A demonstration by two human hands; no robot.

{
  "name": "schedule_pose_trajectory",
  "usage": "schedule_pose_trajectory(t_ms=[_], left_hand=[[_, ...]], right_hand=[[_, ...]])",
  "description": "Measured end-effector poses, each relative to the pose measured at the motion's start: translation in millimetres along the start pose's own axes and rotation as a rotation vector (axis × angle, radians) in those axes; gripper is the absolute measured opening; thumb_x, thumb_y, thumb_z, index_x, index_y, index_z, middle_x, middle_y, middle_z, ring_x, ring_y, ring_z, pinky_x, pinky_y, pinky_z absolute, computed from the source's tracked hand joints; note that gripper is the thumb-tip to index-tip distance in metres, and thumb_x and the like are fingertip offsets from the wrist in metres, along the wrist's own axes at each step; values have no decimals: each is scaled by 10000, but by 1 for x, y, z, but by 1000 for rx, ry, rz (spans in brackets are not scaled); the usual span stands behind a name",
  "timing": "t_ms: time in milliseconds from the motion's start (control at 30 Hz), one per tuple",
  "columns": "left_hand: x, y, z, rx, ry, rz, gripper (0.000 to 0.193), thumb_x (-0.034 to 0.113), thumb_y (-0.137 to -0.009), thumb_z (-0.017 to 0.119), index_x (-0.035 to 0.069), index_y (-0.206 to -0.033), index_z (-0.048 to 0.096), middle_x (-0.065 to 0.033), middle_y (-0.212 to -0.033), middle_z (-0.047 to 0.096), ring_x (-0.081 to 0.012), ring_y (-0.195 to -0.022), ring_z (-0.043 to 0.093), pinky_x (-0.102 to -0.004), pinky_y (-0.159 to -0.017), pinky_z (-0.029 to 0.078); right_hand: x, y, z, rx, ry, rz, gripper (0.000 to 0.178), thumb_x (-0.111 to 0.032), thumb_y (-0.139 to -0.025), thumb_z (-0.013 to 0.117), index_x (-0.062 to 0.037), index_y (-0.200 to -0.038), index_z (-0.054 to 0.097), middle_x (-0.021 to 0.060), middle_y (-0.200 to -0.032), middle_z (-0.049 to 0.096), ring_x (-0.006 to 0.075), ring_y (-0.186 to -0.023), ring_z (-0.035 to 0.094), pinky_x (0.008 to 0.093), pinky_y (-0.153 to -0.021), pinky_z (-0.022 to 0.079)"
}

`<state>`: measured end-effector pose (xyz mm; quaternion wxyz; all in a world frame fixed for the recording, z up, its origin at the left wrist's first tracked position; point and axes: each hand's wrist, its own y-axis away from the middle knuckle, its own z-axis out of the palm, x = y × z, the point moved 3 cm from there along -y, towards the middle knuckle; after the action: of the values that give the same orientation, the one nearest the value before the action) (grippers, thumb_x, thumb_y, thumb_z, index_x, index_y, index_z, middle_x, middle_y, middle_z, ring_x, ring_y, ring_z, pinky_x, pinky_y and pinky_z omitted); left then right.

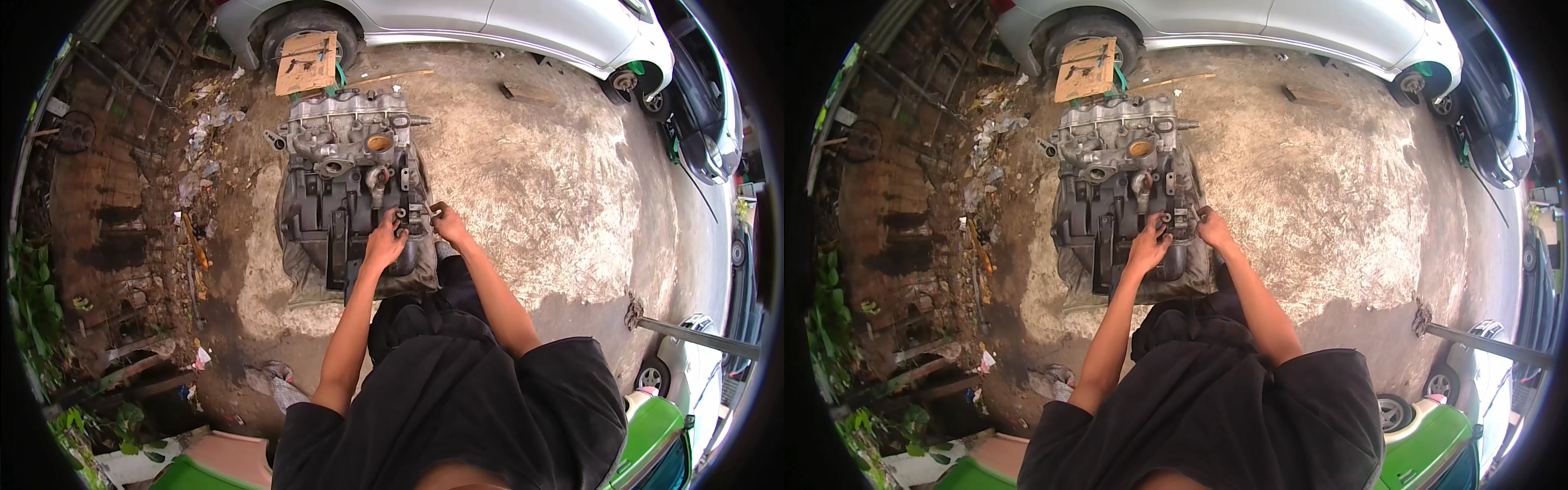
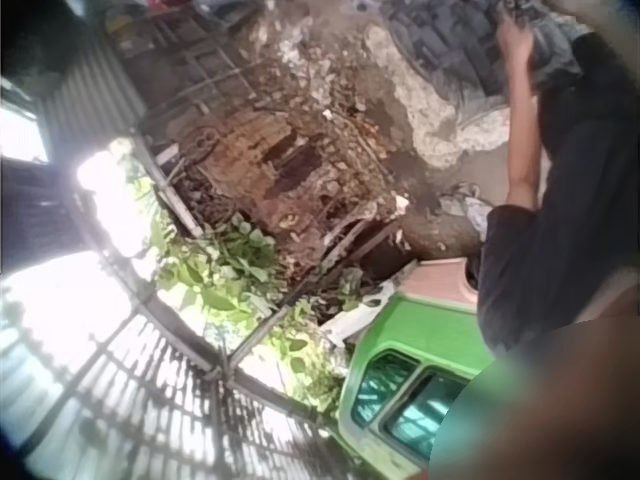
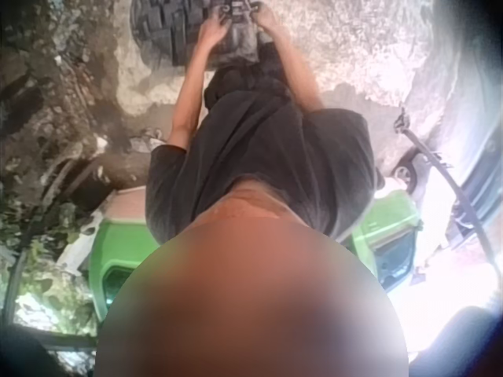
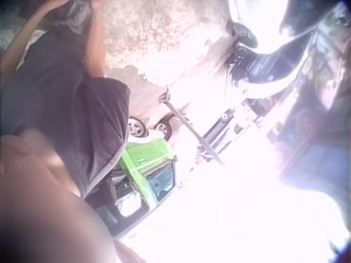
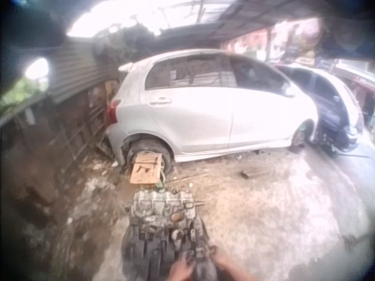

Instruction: The person uses a wrench to tighten bolts on a car engine block resting on the ground. They repeatedly reposition the wrench and apply torque to different bolt locations on the engine.

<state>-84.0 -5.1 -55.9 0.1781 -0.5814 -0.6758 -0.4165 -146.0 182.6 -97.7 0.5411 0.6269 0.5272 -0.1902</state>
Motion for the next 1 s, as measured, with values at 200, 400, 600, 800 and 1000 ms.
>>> schedule_pose_trajectory(t_ms=[200,400,600,800,1000], left_hand=[[5,3,-3,-19,-25,-27,540,191,-948,605,130,-1430,370,-154,-1391,566,-270,-1277,574,-432,-978,521],[4,2,-3,-31,-20,-22,548,206,-952,606,138,-1440,365,-154,-1402,557,-267,-1283,569,-436,-975,523],[1,1,-1,15,-23,26,576,236,-949,613,162,-1453,344,-176,-1330,617,-351,-1175,622,-456,-926,546],[3,1,-1,-37,-45,-38,552,207,-962,608,130,-1449,360,-148,-1419,543,-264,-1290,562,-436,-975,527],[8,3,-4,-37,-35,-25,557,193,-962,609,132,-1453,353,-144,-1428,535,-260,-1300,552,-436,-980,526]], right_hand=[[52,29,25,206,-27,-200,359,-16,-863,606,-84,-1215,624,69,-810,628,127,-696,592,308,-632,481],[58,36,38,258,-107,-225,420,64,-862,579,-89,-1250,626,30,-818,572,111,-699,555,278,-635,473],[60,36,44,189,-329,-241,409,88,-876,551,-76,-1242,634,13,-842,564,98,-704,531,258,-625,461],[64,34,40,163,-342,-195,407,82,-865,571,-62,-1238,641,17,-848,579,98,-737,556,255,-640,478],[63,28,41,211,-293,-222,370,61,-856,598,-55,-1201,665,19,-849,593,101,-742,569,255,-631,486]])
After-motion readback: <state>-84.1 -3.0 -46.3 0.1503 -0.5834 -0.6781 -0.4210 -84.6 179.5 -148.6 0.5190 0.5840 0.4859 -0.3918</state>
